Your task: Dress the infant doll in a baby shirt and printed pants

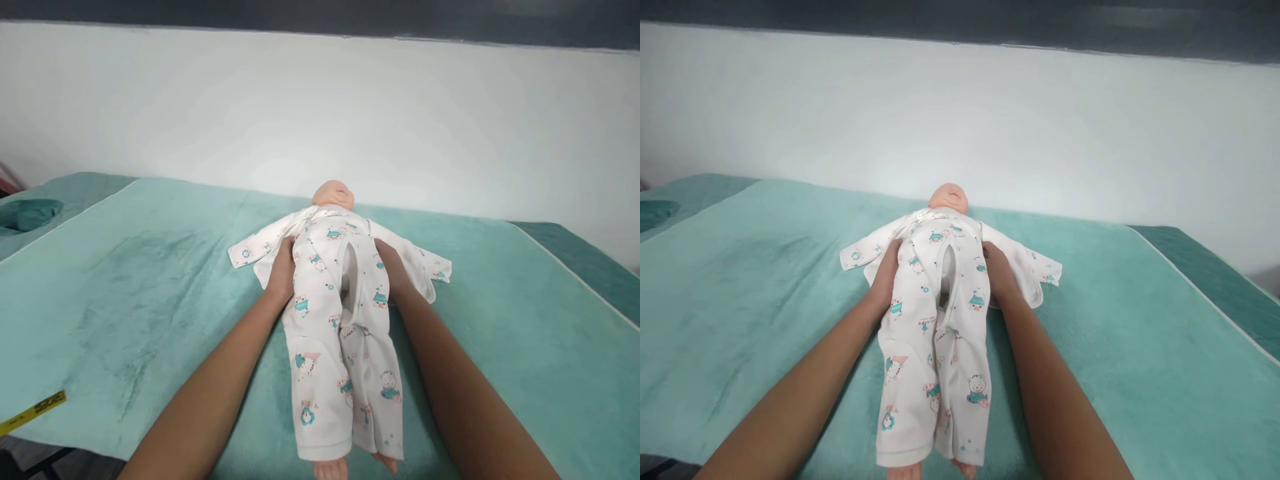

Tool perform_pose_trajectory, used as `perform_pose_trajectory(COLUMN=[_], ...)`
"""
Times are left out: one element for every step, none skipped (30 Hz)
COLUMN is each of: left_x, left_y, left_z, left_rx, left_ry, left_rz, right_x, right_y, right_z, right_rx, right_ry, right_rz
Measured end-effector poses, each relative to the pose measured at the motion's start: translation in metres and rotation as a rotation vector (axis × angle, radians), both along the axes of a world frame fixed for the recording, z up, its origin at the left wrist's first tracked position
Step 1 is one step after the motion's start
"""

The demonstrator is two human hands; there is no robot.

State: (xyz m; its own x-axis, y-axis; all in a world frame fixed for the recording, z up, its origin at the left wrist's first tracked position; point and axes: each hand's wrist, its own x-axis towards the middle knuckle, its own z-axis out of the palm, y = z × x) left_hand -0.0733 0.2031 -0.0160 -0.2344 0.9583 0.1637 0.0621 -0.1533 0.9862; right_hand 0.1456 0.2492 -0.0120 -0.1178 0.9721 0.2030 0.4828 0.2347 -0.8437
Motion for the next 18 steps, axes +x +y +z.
perform_pose_trajectory(left_x=[0.001, 0.001, 0.001, 0.001, 0.0, -0.001, -0.002, -0.003, -0.005, -0.007, -0.008, -0.009, -0.01, -0.011, -0.011, -0.012, -0.013, -0.013], left_y=[0.0, 0.0, 0.0, 0.0, 0.001, 0.002, 0.004, 0.006, 0.008, 0.01, 0.012, 0.015, 0.018, 0.021, 0.025, 0.029, 0.033, 0.037], left_z=[0.0, 0.001, 0.001, 0.0, 0.0, -0.001, -0.002, -0.002, -0.002, -0.002, -0.001, 0.0, 0.001, 0.002, 0.003, 0.004, 0.005, 0.005], left_rx=[0.0, 0.007, 0.013, 0.01, 0.012, 0.022, 0.04, 0.062, 0.086, 0.113, 0.141, 0.169, 0.201, 0.235, 0.268, 0.293, 0.307, 0.308], left_ry=[0.008, 0.032, 0.059, 0.074, 0.084, 0.094, 0.103, 0.114, 0.132, 0.164, 0.208, 0.262, 0.318, 0.374, 0.425, 0.47, 0.506, 0.53], left_rz=[0.008, 0.02, 0.037, 0.053, 0.076, 0.104, 0.135, 0.163, 0.184, 0.199, 0.211, 0.218, 0.223, 0.226, 0.232, 0.238, 0.245, 0.25], right_x=[0.0, 0.0, 0.0, -0.001, -0.001, -0.002, -0.002, -0.002, -0.002, -0.003, -0.003, -0.003, -0.003, -0.003, -0.003, -0.003, -0.003, -0.003], right_y=[0.0, 0.0, 0.001, 0.001, 0.001, 0.002, 0.002, 0.002, 0.002, 0.002, 0.002, 0.002, 0.001, 0.001, 0.001, 0.001, 0.001, 0.001], right_z=[-0.001, -0.002, -0.003, -0.003, -0.004, -0.004, -0.004, -0.003, -0.003, -0.003, -0.002, -0.002, -0.002, -0.002, -0.002, -0.002, -0.002, -0.001], right_rx=[-0.004, -0.009, -0.015, -0.021, -0.028, -0.031, -0.027, -0.015, 0.0, 0.014, 0.024, 0.027, 0.022, 0.012, -0.001, -0.014, -0.024, -0.029], right_ry=[0.01, 0.021, 0.033, 0.047, 0.061, 0.077, 0.091, 0.101, 0.109, 0.116, 0.122, 0.127, 0.13, 0.135, 0.14, 0.146, 0.146, 0.135], right_rz=[0.005, -0.004, -0.029, -0.063, -0.102, -0.147, -0.195, -0.238, -0.276, -0.309, -0.327, -0.326, -0.309, -0.284, -0.251, -0.215, -0.179, -0.146])
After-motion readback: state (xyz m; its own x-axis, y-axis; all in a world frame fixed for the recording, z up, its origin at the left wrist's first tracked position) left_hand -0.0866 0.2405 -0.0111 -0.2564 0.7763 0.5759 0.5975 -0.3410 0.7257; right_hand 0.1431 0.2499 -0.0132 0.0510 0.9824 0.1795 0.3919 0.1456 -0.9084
